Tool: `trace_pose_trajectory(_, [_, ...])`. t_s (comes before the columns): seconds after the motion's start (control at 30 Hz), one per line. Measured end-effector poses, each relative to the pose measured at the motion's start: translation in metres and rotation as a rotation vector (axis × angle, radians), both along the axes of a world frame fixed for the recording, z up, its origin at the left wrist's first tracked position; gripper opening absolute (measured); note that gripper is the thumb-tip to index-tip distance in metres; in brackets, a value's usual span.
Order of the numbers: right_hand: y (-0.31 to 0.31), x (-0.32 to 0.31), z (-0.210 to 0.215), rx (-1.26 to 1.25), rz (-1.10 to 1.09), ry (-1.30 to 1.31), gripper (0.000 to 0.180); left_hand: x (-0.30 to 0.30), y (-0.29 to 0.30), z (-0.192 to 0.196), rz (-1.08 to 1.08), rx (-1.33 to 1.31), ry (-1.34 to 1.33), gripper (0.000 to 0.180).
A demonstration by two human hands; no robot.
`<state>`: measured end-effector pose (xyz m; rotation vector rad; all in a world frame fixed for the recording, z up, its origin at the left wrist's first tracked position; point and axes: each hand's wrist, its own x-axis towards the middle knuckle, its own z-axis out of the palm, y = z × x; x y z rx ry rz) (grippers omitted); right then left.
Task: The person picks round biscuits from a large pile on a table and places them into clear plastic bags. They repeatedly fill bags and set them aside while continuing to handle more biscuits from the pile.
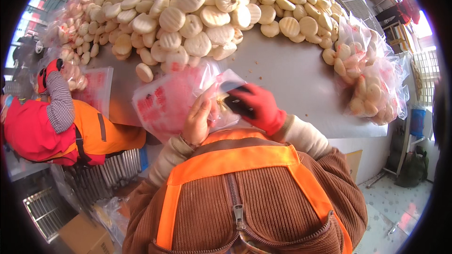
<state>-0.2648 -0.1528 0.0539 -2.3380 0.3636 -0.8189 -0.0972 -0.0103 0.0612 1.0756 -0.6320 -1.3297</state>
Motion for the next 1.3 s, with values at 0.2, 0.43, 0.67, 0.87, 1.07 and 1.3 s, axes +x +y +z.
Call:
trace_pose_trajectory(0.2, [-0.008, 0.01, -0.009, 0.755, -0.164, 0.154, 0.054, 0.004, 0.007, 0.02, 0.191, 0.009, 0.044, 0.051])
trace_pose_trajectory(0.43, [-0.035, 0.023, 0.049, 1.352, 0.571, -0.084, 0.047, 0.036, 0.051, 0.064, 0.36, 0.02, 0.201, 0.052])
trace_pose_trajectory(0.67, [-0.16, 0.103, 0.029, 0.549, -0.31, -0.173, 0.096, 0.041, 0.048, 0.049, 0.399, -0.025, 0.307, 0.054])
trace_pose_trajectory(0.87, [-0.191, 0.158, 0.003, 0.007, -0.552, 0.025, 0.095, 0.047, 0.041, 0.058, 0.415, -0.018, 0.298, 0.057])
trace_pose_trajectory(1.07, [-0.12, 0.07, 0.1, 1.192, 0.357, -0.504, 0.084, 0.047, 0.028, 0.06, 0.438, 0.012, 0.258, 0.055])
trace_pose_trajectory(1.3, [-0.094, 0.083, 0.114, 0.273, 0.266, -0.204, 0.081, 0.042, 0.023, 0.061, 0.506, -0.017, 0.252, 0.056])
